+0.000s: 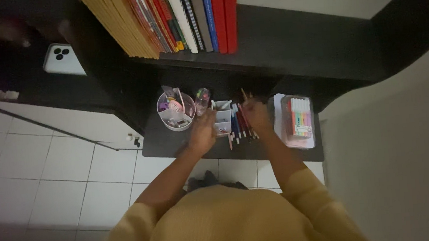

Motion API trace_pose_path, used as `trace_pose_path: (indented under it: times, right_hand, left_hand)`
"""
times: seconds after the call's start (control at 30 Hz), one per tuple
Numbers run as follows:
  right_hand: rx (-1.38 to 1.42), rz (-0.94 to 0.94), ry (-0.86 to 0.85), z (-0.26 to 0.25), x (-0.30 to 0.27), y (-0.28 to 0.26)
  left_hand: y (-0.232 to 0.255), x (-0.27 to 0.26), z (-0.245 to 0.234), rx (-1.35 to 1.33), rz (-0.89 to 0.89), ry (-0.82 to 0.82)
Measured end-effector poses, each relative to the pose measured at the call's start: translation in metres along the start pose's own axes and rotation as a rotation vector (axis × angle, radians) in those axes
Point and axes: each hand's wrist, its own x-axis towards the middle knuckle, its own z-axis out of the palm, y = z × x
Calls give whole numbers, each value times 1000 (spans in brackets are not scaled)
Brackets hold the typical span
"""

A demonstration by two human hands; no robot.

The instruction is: Organizing pens, markers, and notebooks on a desk shelf.

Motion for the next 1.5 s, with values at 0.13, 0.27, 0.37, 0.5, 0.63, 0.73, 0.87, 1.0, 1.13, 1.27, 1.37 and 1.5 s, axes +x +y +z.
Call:
trace_pose_path:
  times: [0.13,0.27,0.37,0.5,0.63,0.73,0.87,1.0,1.13,1.27,1.37,1.5]
  right_hand:
    - [-197,-247,-137,64,4,103]
    - [-466,-145,-313,75,-13,90]
    - [-540,-93,-365,89,-22,100]
    - [-604,16,-442,76,-25,60]
    - [-630,108,-513,71,-24,43]
    - [-605,43,-380,83,-23,53]
    - [-577,11,-319,87,-25,59]
    - [-552,-20,-254,89,-23,65]
    - [-544,-28,-225,98,-11,87]
    - [-185,-49,8,63,-1,71]
    - [226,-121,100,26,-5,29]
    - [1010,43,-30,5,-8,-23]
  left_hand:
    - [-7,-4,12,2,-26,-24]
    - [0,-3,7,-12,-81,-49]
    - [9,-4,-4,-28,-105,-83]
    - [9,-6,-6,-19,-91,-88]
    - [-4,-10,5,39,-42,-51]
    - [5,-6,-7,45,-110,-134]
    - [4,-7,-5,42,-144,-164]
    - [11,-2,-12,51,-132,-192]
    - [0,-4,-6,19,-76,-150]
    - [9,2,-13,40,-99,-112]
    - [5,3,-8,47,-84,-54]
    - [4,3,-10,38,-62,5]
